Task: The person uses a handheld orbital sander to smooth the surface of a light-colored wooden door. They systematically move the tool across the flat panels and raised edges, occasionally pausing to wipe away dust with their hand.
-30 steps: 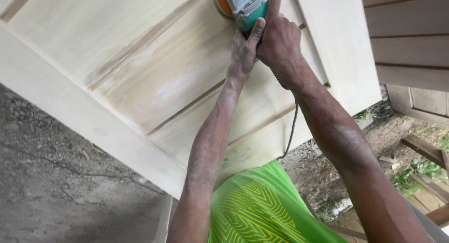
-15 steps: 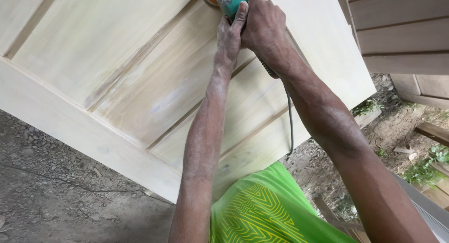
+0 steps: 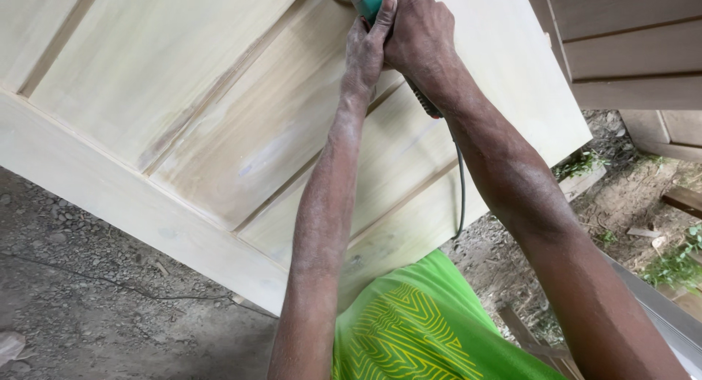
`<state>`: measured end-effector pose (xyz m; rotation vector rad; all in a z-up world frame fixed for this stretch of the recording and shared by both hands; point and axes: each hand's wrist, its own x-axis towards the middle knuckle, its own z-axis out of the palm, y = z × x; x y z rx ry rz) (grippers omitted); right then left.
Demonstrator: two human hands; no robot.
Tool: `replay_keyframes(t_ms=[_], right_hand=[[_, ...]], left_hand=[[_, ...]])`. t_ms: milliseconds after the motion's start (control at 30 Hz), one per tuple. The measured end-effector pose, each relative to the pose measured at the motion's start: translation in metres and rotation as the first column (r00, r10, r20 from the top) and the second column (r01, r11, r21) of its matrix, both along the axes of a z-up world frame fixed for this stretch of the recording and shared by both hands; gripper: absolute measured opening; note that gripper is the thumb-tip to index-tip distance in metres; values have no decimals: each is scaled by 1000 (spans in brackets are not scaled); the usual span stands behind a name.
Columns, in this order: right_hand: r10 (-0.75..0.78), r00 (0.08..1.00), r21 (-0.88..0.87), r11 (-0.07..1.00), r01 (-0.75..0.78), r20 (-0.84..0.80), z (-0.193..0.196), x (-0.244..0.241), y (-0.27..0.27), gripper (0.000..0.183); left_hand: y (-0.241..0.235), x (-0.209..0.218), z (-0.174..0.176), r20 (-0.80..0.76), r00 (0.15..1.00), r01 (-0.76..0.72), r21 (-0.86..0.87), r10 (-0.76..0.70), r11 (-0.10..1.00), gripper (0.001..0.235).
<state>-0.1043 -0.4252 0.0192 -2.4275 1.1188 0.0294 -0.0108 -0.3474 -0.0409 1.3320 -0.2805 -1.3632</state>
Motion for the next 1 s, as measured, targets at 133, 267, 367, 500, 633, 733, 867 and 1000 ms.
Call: replay_keyframes(t_ms=[133,267,367,500,633,733,867,1000], right_hand=[[-29,999,35,999,27,42,8,-11,8,83],[-42,999,0,999,42,11,33,-37,26,78],[-132,991,109,986,127,36,57,-51,50,79],[-225,957,219,940,263,-181,75,-51,92,87],[-61,988,233,968,92,-138,70,-24,130,82],[40,994,236,972,-15,-100,65,-11,132,79],[12,996,171,985,4,-92,58,-6,90,80],[-63,995,174,982,76,-81,56,-6,44,76]], left_hand=[[8,-11,2,56,998,2,-14,-1,1000,107],[24,-44,15,-73,997,-10,-185,-4,983,100],[46,-65,28,62,997,44,-115,-37,992,92],[92,-74,47,-37,999,32,-103,-36,994,85],[156,-56,55,-128,986,-116,-40,110,992,82],[165,-44,50,-84,984,-162,-53,157,985,78],[113,-37,33,-144,981,-144,-82,132,986,81],[53,-27,24,-60,998,-32,-78,27,996,86]])
